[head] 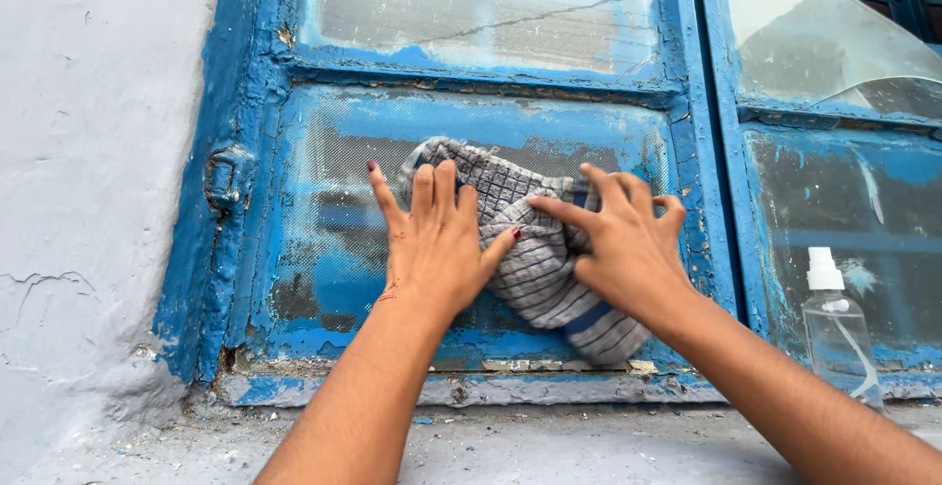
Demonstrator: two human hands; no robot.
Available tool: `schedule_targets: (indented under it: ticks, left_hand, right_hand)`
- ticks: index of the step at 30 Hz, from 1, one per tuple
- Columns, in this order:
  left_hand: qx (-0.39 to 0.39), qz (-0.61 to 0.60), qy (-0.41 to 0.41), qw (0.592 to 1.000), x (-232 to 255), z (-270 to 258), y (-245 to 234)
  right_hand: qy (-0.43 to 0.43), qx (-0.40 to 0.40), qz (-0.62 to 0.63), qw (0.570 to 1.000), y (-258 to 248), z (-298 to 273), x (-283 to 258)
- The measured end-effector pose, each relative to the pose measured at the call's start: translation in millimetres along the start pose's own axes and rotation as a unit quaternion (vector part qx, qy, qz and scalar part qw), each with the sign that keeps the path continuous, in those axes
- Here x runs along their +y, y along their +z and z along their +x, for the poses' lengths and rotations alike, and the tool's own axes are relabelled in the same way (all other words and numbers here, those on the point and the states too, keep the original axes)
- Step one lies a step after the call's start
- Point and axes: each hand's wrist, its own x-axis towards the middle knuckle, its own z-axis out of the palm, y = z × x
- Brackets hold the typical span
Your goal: The person sprays a liquid from a bottle onto a blue-framed window pane and wipes the glass with a cloth.
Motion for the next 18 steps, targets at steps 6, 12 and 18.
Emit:
schedule_targets:
  ticks: [6, 12, 18]
  left_hand:
    - [-0.052, -0.114, -0.007, 0.992, 9, -1, 16]
    - [-0.135, -0.110, -0.042, 0.984, 28, -10, 9]
    - [-0.171, -0.095, -0.058, 0.979, 21, -8, -4]
  right_hand:
    - [0.126, 0.089, 0.110, 0.982, 26, -19, 11]
    - [0.260, -0.021, 0.265, 0.928, 45, -5, 1]
    - [0.326, -0.088, 0.236, 0.911, 62, 12, -15]
